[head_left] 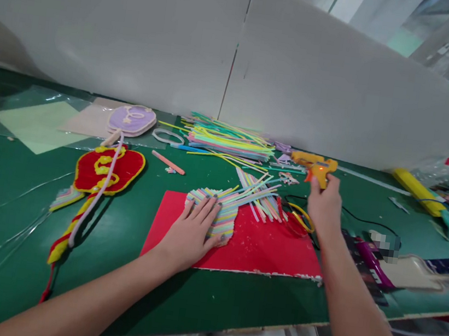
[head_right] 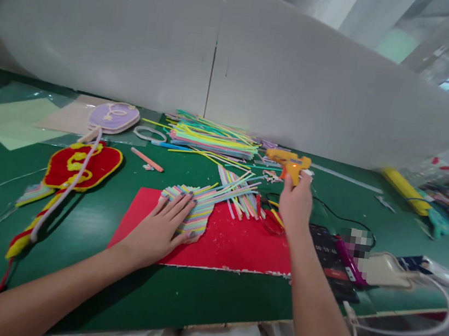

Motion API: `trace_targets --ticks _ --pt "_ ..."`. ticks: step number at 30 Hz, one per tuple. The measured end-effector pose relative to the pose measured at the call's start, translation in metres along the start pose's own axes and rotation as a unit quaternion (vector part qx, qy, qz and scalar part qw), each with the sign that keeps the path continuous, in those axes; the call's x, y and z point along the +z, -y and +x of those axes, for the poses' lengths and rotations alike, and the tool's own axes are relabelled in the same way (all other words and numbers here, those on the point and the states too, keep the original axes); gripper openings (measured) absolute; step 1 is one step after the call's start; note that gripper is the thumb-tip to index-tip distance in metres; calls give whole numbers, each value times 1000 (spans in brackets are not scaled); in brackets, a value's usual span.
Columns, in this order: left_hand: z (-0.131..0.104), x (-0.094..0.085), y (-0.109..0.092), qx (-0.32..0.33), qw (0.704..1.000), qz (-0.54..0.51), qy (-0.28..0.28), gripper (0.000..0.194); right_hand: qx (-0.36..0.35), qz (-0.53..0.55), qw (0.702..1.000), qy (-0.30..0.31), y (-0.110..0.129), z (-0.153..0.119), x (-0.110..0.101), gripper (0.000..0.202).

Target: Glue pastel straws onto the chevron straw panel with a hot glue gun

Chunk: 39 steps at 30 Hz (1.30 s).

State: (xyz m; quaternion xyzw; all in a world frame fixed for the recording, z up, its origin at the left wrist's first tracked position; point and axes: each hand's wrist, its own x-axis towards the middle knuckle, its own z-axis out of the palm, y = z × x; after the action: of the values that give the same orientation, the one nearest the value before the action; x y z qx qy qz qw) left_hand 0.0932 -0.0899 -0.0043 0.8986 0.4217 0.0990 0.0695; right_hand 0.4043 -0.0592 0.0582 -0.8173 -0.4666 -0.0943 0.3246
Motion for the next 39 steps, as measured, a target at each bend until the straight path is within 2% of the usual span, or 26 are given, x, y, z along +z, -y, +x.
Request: trace_targets --ticks 5,8,12,15,20,27,35,39 --pt "0 2 -4 -9 1000 8 -22 63 -54 33 992 108 37 -58 13 69" --pt "0 1 -4 0 999 -3 -46 59 -95 40 988 111 41 -74 17 70" --pt "3 -9 -1 -1 992 -48 -119 32 -120 37 985 118 30 -82 14 64" --pt "6 -17 5 -5 988 -40 -148 23 -123 13 987 106 22 -88 10 62" --pt "12 -16 13 7 993 -11 -119 20 -135 -13 986 98 20 -101 15 59" --pt "16 -9 13 -5 993 -55 -108 22 -185 -17 969 163 16 -108 23 52" --pt "13 -11 13 -25 994 -62 -82 27 -139 -24 977 162 16 -106 22 55" --pt "9 -15 12 15 990 -64 -122 26 -119 -37 979 160 17 -104 18 55"
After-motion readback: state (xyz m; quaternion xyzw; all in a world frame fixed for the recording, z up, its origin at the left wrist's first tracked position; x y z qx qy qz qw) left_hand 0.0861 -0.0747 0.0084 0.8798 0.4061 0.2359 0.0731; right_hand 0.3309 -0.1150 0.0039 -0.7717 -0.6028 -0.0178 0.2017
